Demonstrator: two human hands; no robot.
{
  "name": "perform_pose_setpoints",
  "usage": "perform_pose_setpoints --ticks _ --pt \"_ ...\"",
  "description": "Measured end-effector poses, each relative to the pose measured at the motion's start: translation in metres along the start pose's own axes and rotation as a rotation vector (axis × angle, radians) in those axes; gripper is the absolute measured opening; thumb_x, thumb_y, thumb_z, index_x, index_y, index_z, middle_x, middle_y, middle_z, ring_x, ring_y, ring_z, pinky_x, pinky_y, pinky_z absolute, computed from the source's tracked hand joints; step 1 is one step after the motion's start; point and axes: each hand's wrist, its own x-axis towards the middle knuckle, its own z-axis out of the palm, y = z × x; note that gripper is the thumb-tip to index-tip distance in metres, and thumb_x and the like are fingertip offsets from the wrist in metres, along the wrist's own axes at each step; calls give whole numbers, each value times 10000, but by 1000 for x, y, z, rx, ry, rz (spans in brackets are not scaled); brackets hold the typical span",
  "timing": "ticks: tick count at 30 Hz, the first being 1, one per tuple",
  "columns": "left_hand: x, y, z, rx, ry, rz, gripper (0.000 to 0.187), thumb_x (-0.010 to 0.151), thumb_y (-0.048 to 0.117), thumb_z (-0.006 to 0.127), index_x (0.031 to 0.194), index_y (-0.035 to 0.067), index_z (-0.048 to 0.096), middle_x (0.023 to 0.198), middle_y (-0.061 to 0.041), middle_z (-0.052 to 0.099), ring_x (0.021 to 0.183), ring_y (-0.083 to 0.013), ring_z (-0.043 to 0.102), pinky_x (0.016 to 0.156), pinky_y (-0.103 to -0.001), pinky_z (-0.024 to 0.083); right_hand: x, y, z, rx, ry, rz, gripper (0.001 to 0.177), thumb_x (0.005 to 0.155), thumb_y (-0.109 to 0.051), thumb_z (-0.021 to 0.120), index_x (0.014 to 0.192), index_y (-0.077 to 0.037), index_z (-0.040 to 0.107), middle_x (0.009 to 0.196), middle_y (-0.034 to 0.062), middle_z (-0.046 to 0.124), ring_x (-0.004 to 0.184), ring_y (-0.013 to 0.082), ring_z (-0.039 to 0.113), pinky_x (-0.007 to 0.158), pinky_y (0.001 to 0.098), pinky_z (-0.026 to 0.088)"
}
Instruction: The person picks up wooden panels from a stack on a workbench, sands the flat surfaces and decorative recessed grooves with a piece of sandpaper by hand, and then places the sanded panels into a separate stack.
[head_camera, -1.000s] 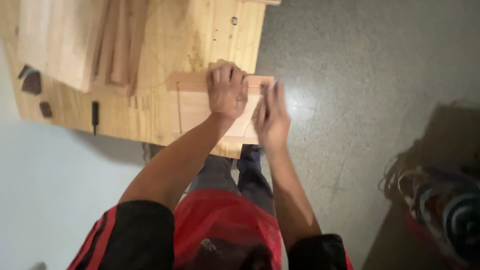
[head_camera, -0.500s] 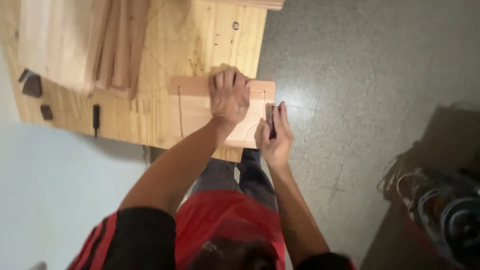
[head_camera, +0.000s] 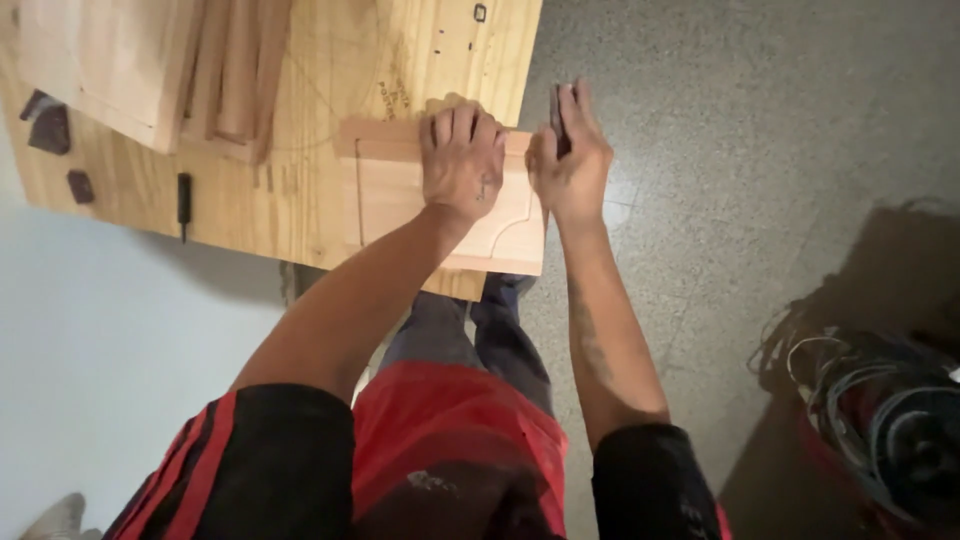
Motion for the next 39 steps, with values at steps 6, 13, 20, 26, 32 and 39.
perform_pose_setpoints --ticks 6,13,20,26,32,39 --pt "4 1 -2 45 -35 7 211 997 308 581 936 116 644 1011 -104 560 954 -336 504 899 -481 382 -60 -22 -20 18 -170 -25 608 1067 -7 644 1583 -10 323 1540 226 527 1125 169 746 900 237 619" --pt "1 0 7 -65 -142 -73 197 1035 286 509 996 136 631 1094 -93 543 992 -335 482 1003 -484 357 -49 -22 -14 -93 -11 -45 458 1089 -95 615 1507 23 469 1578 267 409 1458 395 494 1197 432 477" --pt "3 0 8 43 -116 -47 223 1042 305 545 963 125 651 1021 -81 568 936 -308 482 901 -455 387 -7 1 1 52 18 -23 421 1119 -176 592 1497 -8 514 1567 292 419 1303 331 661 958 366 551" --pt "4 2 4 25 -45 13 189 993 278 596 937 103 641 1027 -116 570 920 -328 486 936 -487 386 -114 -54 -30 307 -21 365 573 1043 -320 596 1517 -29 459 1565 207 471 1392 292 556 1124 370 489" --pt "0 1 6 44 -104 57 275 1043 340 593 967 95 692 1031 -88 587 954 -305 497 914 -448 404 -44 20 15 1100 156 656 697 954 -253 698 1549 -3 435 1091 46 446 898 200 496 695 305 435" --pt "0 -2 10 107 -190 14 259 1044 368 583 974 124 631 1010 -55 555 933 -262 462 892 -377 406 -204 -4 10 1652 191 975 581 978 -199 629 1531 -97 484 1397 100 651 1215 231 659 937 327 576"
